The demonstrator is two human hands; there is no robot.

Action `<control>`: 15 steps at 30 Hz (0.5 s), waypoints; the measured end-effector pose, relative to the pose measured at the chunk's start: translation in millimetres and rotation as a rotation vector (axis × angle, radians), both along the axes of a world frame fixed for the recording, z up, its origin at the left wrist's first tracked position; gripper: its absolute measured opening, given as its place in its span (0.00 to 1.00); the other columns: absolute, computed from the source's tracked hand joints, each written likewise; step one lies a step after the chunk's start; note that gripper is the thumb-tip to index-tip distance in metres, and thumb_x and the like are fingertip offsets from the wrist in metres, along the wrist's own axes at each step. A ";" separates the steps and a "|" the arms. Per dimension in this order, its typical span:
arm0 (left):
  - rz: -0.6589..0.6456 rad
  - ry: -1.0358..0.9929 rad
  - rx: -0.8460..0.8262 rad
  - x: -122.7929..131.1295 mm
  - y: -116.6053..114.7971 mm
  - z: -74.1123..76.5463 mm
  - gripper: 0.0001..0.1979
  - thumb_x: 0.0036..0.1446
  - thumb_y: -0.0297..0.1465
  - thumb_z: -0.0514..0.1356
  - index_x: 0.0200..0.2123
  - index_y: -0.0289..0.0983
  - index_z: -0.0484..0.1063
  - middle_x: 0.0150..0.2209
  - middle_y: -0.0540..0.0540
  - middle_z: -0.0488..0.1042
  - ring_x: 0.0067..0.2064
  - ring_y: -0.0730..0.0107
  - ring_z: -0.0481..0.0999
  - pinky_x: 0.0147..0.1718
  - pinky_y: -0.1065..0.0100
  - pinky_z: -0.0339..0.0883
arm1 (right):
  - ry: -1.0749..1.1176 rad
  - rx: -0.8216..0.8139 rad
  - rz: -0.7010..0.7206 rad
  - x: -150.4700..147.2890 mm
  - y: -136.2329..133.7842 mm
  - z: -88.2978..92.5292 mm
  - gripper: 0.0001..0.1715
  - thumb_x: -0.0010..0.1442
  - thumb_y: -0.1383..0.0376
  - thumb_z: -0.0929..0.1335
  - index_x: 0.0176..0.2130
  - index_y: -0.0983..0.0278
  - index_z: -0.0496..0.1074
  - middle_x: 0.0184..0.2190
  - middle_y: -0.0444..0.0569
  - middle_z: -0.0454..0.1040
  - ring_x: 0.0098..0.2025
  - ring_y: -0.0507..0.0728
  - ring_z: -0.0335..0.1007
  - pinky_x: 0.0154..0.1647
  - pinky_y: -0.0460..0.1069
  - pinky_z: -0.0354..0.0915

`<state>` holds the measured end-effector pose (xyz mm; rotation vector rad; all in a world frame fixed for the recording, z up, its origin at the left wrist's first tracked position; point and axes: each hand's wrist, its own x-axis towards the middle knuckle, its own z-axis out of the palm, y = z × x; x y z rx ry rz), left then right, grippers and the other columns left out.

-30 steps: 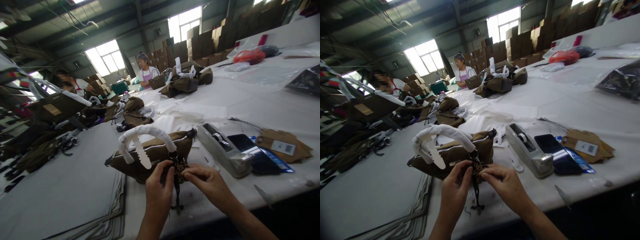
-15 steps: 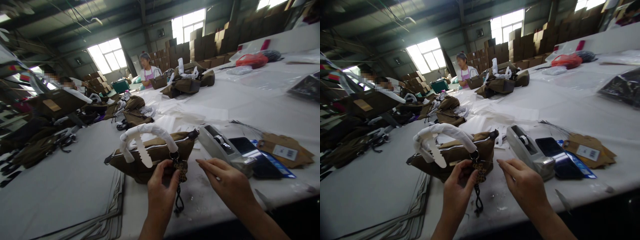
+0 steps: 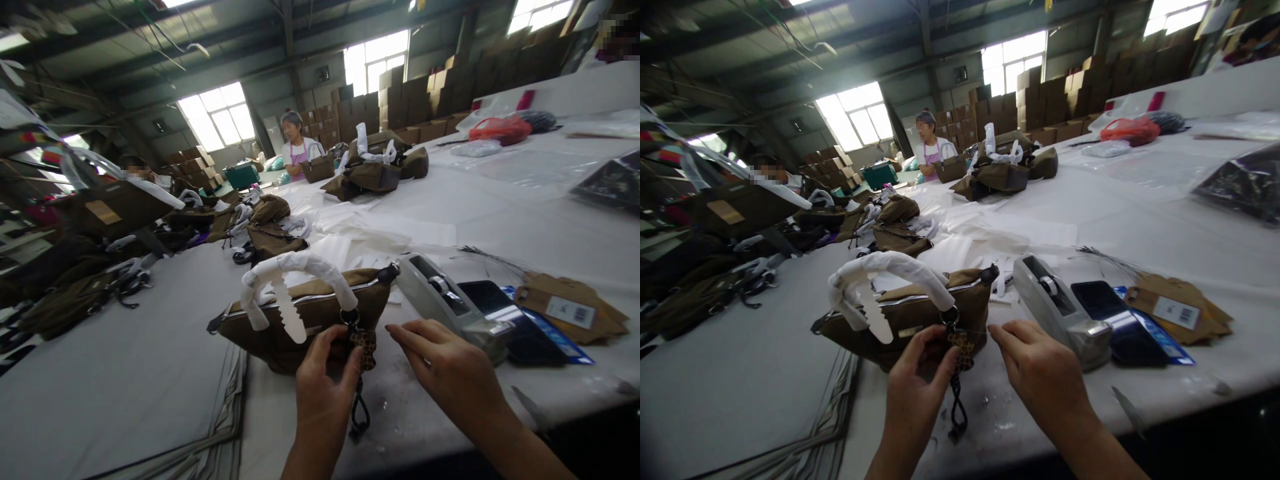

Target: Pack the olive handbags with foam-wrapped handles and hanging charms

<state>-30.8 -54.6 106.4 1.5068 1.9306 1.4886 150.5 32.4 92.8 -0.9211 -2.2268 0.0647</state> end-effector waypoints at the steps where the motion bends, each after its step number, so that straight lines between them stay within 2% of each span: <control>1: 0.004 0.018 0.005 -0.2 0.4 -0.6 0.11 0.60 0.30 0.64 0.47 0.41 0.74 0.43 0.48 0.79 0.40 0.68 0.81 0.41 0.68 0.76 | -0.002 0.002 0.006 -1.1 -1.1 2.1 0.16 0.69 0.68 0.63 0.48 0.59 0.78 0.38 0.45 0.79 0.39 0.56 0.77 0.35 0.49 0.66; 7: 0.018 0.101 0.042 -1.4 1.1 -4.0 0.11 0.61 0.30 0.64 0.48 0.42 0.72 0.43 0.49 0.79 0.41 0.69 0.80 0.42 0.69 0.75 | 0.033 0.013 0.071 -2.9 -6.6 14.0 0.15 0.71 0.64 0.63 0.50 0.60 0.77 0.39 0.47 0.80 0.39 0.56 0.77 0.38 0.49 0.67; 10: 0.015 0.107 0.053 -1.3 -0.4 -3.8 0.12 0.61 0.30 0.64 0.48 0.43 0.72 0.43 0.50 0.78 0.41 0.70 0.79 0.42 0.71 0.75 | 0.059 -0.001 0.115 -0.1 -6.4 15.6 0.15 0.71 0.64 0.63 0.51 0.60 0.76 0.39 0.48 0.79 0.39 0.56 0.77 0.39 0.48 0.68; 15: 0.038 0.140 0.042 -1.9 -1.5 -3.3 0.12 0.60 0.30 0.64 0.47 0.44 0.72 0.43 0.51 0.78 0.42 0.69 0.79 0.44 0.69 0.75 | 0.025 -0.005 0.110 1.0 -3.7 14.7 0.15 0.71 0.65 0.63 0.50 0.60 0.77 0.39 0.48 0.79 0.39 0.56 0.77 0.39 0.49 0.69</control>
